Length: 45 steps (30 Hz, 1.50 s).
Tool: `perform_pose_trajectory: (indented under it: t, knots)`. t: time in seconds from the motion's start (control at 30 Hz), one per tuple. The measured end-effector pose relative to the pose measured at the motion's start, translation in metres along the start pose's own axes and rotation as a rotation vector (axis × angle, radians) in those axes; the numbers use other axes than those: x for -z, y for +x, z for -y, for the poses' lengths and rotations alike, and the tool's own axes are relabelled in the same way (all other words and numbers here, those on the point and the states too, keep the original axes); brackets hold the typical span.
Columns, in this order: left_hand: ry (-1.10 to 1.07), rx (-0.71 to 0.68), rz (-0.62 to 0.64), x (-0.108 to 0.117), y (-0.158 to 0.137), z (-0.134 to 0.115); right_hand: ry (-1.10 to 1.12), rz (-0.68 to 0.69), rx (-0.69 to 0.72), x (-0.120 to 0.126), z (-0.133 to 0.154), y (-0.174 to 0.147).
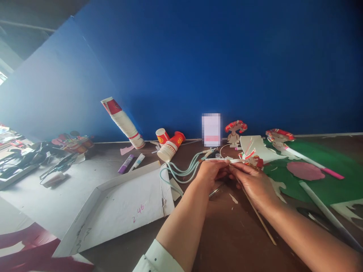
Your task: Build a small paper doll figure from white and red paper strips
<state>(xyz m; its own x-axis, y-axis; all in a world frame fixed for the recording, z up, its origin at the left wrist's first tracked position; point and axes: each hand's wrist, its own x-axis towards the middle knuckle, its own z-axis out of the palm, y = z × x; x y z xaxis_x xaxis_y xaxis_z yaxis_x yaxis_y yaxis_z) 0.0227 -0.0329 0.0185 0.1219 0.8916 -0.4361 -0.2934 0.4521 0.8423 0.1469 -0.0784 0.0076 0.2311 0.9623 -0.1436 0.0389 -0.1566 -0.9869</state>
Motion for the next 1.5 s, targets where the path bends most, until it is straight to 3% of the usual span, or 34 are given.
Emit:
perform_pose_trajectory:
  t: [0.27, 0.43, 0.9, 1.17, 1.3, 1.5]
  knots:
    - [0.021, 0.026, -0.012, 0.005, 0.003, 0.000, -0.071, -0.039, -0.034, -0.005, 0.004, -0.003]
    - [0.033, 0.027, -0.017, 0.000, 0.000, 0.001, 0.045, -0.019, -0.050, -0.008, -0.001, 0.003]
    - [0.026, 0.045, 0.080, 0.003, -0.001, -0.002, 0.056, -0.014, -0.005, -0.009, 0.002, -0.001]
    - [0.018, 0.074, 0.073, 0.003, -0.007, -0.010, 0.045, -0.052, -0.061, -0.008, 0.016, -0.008]
    - [-0.039, 0.043, 0.169, 0.005, -0.008, -0.010, 0.047, -0.083, -0.064, -0.007, 0.013, -0.005]
    - [-0.018, 0.043, 0.174, 0.006, -0.006, -0.007, 0.156, -0.016, -0.040, -0.004, 0.004, 0.001]
